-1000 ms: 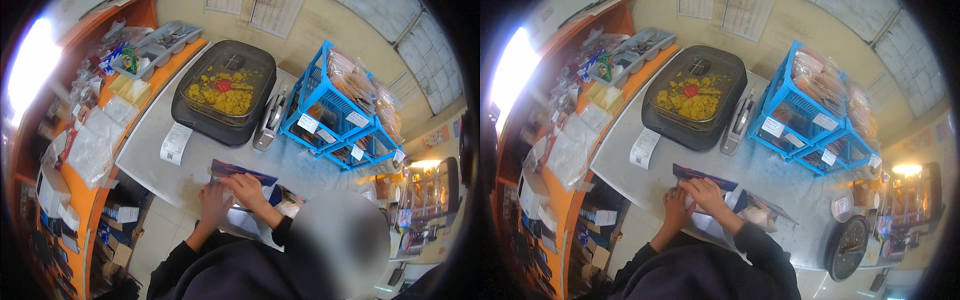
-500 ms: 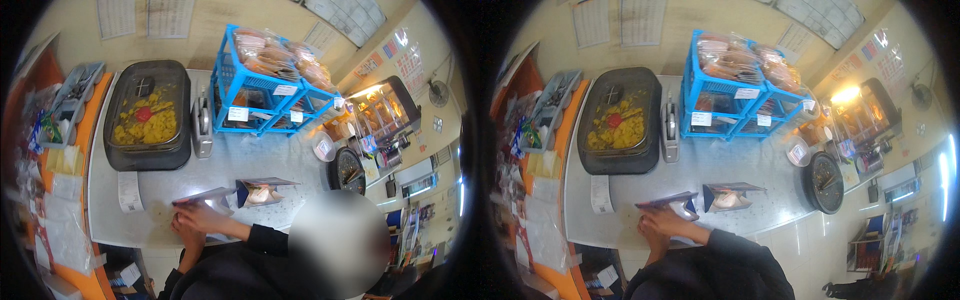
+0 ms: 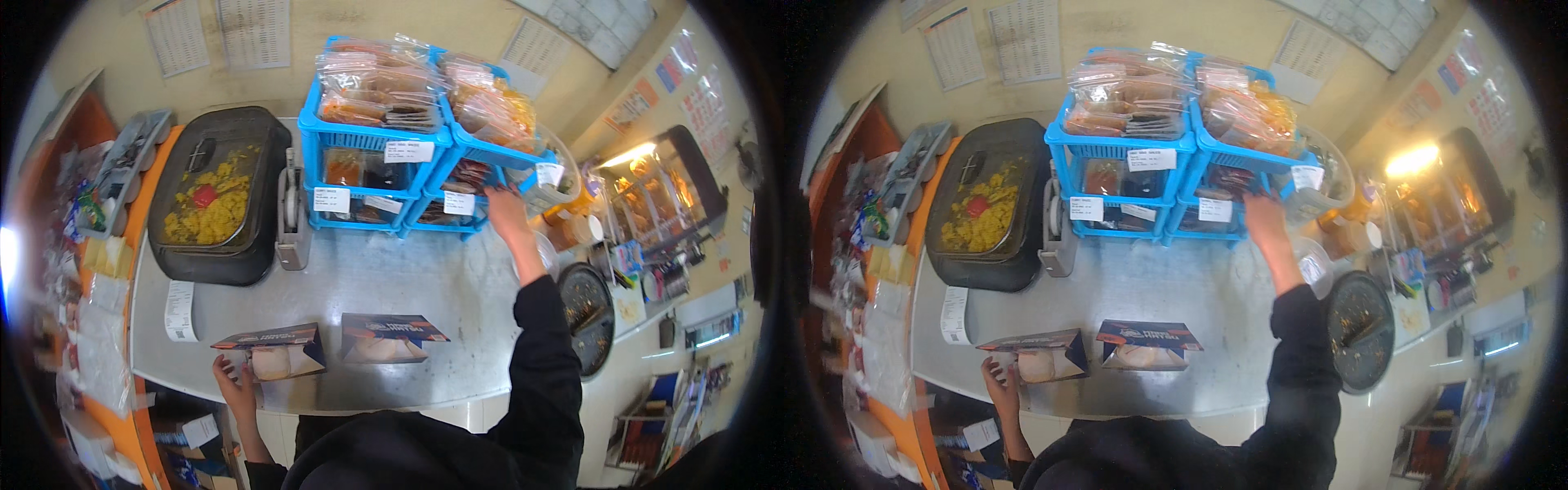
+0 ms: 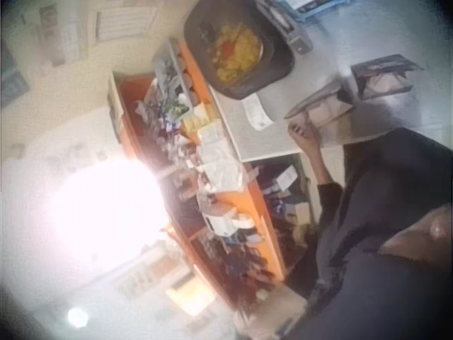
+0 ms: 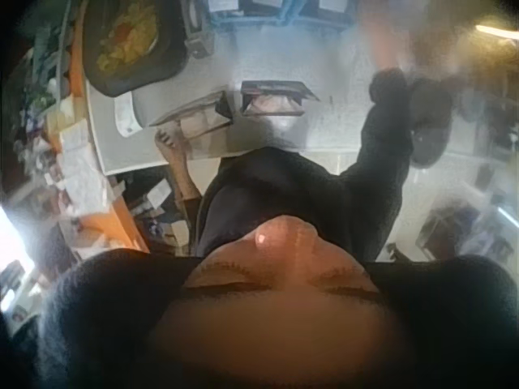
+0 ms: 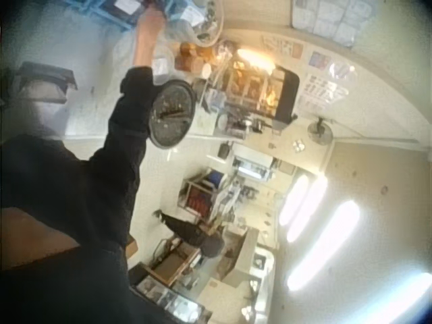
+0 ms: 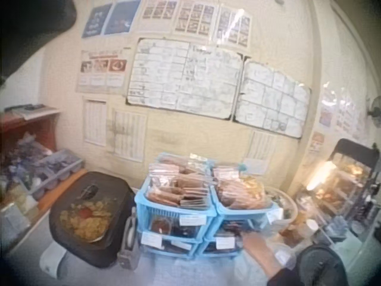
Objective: The person assembles a food order by placing buns and a bread roll into a paper box, adding scrambled eggs with a red spatula, then retrieving fried chicken from a heated display, cutting it with a knife, and packing the pieces into the box. The person closes the box and places a receipt inside.
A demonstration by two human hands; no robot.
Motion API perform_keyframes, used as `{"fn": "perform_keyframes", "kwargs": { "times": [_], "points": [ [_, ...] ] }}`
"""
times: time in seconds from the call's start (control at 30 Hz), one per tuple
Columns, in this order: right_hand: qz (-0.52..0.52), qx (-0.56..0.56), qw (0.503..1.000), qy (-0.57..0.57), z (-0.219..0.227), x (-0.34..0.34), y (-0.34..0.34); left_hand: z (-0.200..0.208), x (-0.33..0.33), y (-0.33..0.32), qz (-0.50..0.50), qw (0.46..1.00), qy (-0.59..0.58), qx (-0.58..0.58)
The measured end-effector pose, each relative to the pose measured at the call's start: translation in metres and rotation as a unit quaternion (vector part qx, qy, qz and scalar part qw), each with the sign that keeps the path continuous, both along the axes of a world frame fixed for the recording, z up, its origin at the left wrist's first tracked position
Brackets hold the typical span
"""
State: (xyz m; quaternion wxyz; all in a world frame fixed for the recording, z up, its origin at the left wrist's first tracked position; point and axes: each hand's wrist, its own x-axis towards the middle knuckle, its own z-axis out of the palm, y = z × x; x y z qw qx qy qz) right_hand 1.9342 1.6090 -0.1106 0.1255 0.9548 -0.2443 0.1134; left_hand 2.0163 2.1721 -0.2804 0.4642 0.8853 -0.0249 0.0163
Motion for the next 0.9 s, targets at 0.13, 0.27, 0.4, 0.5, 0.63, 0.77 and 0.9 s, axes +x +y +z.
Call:
{"fn": "perform_keyframes", "kwargs": {
  "times": [0.13, 0.27, 0.4, 0.5, 0.63, 0.77, 0.9],
  "points": [
    [0.019, 0.108, 0.992, -0.06, 0.014, -0.001, -0.001, 0.003, 0.004, 0.005, -0.067, 0.996, 0.066, 0.0],
    [0.067, 0.072, 0.942, -0.322, 0.039, -0.028, 0.03, 0.022, 0.005, 0.004, -0.097, 0.985, 0.095, 0.109],
    [0.001, 0.469, 0.784, -0.407, 0.049, -0.082, 0.105, -0.002, 0.01, 0.019, -0.162, 0.972, -0.071, 0.156],
    [0.05, 0.739, 0.622, -0.253, 0.035, -0.086, 0.193, 0.011, 0.009, 0.001, -0.101, 0.984, 0.119, 0.082],
    [0.205, 0.695, 0.685, -0.07, -0.041, -0.026, 0.313, 0.001, 0.003, -0.005, -0.153, 0.984, 0.075, 0.052],
    [0.12, 0.52, 0.834, -0.144, -0.109, 0.039, 0.388, -0.012, 0.011, -0.009, -0.222, 0.973, 0.052, -0.046],
    [0.04, 0.353, 0.929, -0.109, -0.132, 0.071, 0.426, -0.016, 0.019, -0.007, -0.272, 0.953, 0.095, -0.098]
  ]
}}
